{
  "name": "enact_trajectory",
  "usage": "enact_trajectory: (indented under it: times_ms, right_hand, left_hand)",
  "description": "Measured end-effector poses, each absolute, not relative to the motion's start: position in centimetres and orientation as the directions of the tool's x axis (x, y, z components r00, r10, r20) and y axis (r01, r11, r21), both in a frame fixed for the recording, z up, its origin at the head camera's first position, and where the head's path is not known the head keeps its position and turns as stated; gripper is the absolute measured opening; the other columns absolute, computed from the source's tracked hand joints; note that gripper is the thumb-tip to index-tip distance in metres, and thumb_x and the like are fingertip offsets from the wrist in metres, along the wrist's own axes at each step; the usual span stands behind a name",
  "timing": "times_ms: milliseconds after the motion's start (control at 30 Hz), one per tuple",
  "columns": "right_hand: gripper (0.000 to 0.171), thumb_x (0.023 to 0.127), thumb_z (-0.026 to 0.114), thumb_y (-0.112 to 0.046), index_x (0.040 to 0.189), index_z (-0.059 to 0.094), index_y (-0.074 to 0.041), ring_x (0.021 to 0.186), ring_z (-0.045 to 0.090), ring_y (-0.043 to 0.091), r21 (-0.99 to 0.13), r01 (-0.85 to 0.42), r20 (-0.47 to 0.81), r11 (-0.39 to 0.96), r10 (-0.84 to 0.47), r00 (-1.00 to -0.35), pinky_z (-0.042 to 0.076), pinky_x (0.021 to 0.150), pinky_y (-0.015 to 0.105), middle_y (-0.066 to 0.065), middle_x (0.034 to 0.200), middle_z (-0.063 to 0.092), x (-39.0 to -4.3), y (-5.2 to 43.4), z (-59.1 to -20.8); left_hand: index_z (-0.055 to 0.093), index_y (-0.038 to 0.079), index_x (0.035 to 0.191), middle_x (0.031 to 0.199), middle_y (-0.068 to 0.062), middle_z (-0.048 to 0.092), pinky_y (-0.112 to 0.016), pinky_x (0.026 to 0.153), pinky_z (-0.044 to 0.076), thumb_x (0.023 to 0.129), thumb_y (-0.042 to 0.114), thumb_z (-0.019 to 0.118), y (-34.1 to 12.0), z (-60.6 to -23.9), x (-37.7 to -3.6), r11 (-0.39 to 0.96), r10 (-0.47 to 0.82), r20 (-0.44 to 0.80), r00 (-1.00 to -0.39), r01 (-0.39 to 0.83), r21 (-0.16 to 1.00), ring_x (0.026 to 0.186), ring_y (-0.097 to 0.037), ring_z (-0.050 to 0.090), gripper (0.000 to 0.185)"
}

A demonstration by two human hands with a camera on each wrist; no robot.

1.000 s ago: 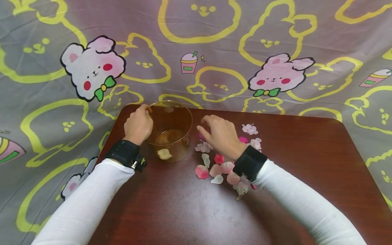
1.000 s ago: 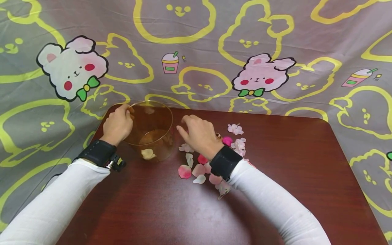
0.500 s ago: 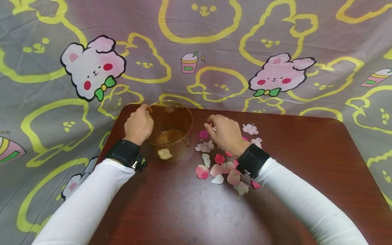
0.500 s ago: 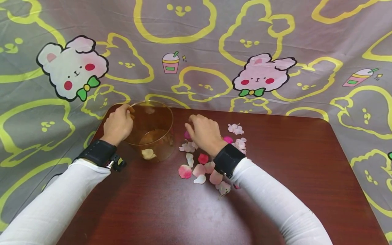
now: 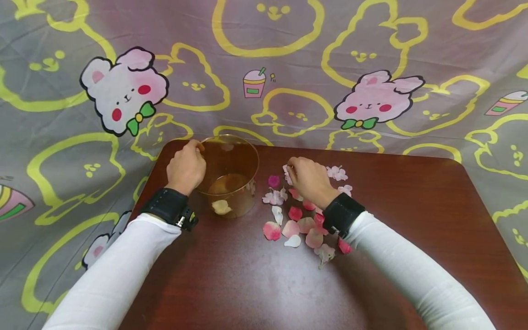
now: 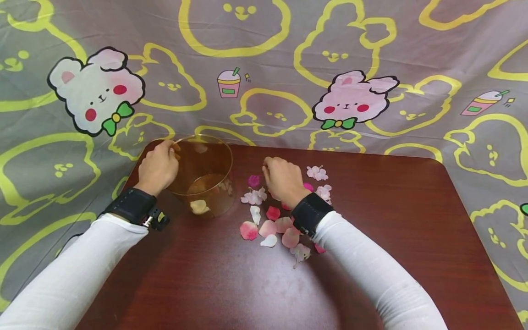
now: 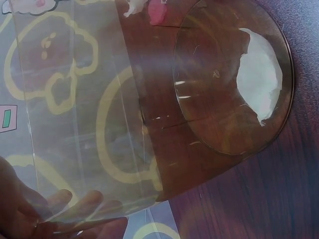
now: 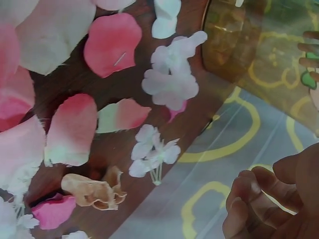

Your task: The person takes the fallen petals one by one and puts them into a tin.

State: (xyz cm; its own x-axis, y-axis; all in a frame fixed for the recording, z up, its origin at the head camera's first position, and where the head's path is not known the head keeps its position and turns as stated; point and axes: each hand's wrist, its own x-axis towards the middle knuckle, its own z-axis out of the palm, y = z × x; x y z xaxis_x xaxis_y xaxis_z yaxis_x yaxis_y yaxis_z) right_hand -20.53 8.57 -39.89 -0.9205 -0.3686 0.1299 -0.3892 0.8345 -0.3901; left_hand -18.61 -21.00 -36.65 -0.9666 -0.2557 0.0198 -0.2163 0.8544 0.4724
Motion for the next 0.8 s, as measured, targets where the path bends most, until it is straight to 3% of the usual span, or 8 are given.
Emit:
enact_trajectory:
  times_ms: [267, 800]
  right_hand:
    - [0.025, 0.099, 0.062, -0.022, 0.116, 0.071, -0.006, 0.083, 0.067, 0.025, -0.401, -0.361, 0.082, 0.842, -0.36, -0.929, 0.055, 0.064, 0.035, 0.01, 0.104, 0.074, -20.8, 9.1, -40.5]
    - [0.026, 0.096, 0.069, -0.022, 0.115, 0.071, -0.006, 0.084, 0.069, 0.026, -0.349, -0.339, 0.021, 0.874, -0.354, -0.935, 0.057, 0.066, 0.039, 0.01, 0.099, 0.074, -21.0, 9.6, -42.4]
  left_hand:
    - [0.059, 0.009, 0.127, 0.124, -0.027, 0.067, -0.062, 0.084, 0.05, 0.107, 0.02, 0.03, -21.0, -36.6, -18.6, 0.857, -0.26, 0.023, -0.965, -0.22, 0.467, 0.107, -0.051, 0.065, 0.037]
    - [0.059, 0.009, 0.127, 0.124, -0.027, 0.067, -0.062, 0.084, 0.05, 0.107, 0.02, 0.029, -20.9, -36.5, -18.6, 0.856, -0.263, 0.018, -0.965, -0.225, 0.466, 0.107, -0.051, 0.065, 0.038]
